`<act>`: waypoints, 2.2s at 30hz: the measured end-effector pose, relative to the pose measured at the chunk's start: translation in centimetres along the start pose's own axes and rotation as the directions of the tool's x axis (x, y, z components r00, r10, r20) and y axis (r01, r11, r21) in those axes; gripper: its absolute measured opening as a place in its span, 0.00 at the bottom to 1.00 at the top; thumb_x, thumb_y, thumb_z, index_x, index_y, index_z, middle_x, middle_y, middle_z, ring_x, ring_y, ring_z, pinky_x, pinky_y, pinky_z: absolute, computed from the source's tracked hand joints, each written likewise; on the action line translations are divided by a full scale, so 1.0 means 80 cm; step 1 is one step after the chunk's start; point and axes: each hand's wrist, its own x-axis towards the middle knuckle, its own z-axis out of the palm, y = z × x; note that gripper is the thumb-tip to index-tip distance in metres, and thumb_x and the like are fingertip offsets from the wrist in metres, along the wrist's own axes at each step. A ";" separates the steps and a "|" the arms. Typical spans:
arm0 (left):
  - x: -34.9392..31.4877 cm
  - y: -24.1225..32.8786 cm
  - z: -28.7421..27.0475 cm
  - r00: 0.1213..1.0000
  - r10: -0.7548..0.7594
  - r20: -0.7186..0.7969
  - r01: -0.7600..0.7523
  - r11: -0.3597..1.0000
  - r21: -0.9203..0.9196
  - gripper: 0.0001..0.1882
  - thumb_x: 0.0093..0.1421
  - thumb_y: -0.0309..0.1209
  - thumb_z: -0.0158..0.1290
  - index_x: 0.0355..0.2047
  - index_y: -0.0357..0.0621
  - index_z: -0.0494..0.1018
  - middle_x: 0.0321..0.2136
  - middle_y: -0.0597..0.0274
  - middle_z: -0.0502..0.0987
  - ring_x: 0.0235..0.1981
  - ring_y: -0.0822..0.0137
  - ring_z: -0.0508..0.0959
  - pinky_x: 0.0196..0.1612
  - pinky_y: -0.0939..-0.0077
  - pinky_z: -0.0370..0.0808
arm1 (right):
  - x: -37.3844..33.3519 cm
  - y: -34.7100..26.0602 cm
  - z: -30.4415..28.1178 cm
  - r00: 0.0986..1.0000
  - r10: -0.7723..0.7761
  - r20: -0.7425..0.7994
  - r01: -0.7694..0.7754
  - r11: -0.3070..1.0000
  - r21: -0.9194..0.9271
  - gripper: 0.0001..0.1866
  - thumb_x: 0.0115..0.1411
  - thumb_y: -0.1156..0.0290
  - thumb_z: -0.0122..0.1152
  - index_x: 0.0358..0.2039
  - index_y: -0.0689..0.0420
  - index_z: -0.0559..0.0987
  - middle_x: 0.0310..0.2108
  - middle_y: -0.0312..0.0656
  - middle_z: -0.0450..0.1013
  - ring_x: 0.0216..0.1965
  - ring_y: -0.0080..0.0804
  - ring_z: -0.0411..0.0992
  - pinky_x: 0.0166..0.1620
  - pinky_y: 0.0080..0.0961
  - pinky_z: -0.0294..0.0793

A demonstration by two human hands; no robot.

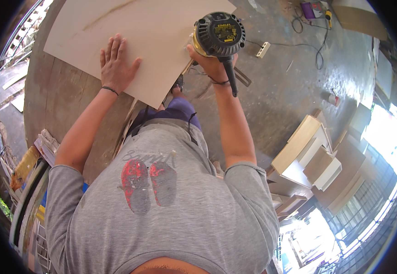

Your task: The person uses a power sander to smooth the edges and surface of a rectangular wooden board, then moves the board to a stack with others.

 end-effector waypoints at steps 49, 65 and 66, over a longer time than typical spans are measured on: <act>-0.003 0.068 -0.003 0.920 0.391 -0.015 -0.382 0.888 -0.255 0.38 0.54 0.51 0.54 0.61 0.44 0.61 0.66 0.53 0.53 0.69 0.55 0.48 0.67 0.47 0.36 | 0.117 0.140 -0.124 0.932 0.045 -0.359 -0.021 0.997 0.071 0.24 0.39 0.71 0.78 0.38 0.62 0.78 0.36 0.38 0.78 0.37 0.25 0.77 0.43 0.24 0.77; 0.273 0.246 0.062 0.867 0.490 -0.091 -0.498 0.859 -0.121 0.18 0.50 0.43 0.55 0.40 0.50 0.76 0.43 0.63 0.76 0.48 0.58 0.72 0.56 0.57 0.59 | -0.092 0.054 -0.095 0.980 0.178 -0.088 -0.156 0.965 0.211 0.35 0.43 0.69 0.76 0.51 0.57 0.70 0.47 0.41 0.71 0.48 0.29 0.69 0.52 0.30 0.70; 0.276 0.248 0.061 0.872 0.485 -0.065 -0.489 0.862 -0.133 0.17 0.51 0.43 0.55 0.39 0.50 0.77 0.41 0.63 0.76 0.45 0.58 0.73 0.55 0.57 0.60 | -0.103 0.054 -0.079 0.974 0.216 -0.073 -0.186 0.937 0.295 0.34 0.44 0.70 0.75 0.52 0.57 0.70 0.47 0.42 0.71 0.48 0.30 0.70 0.51 0.29 0.70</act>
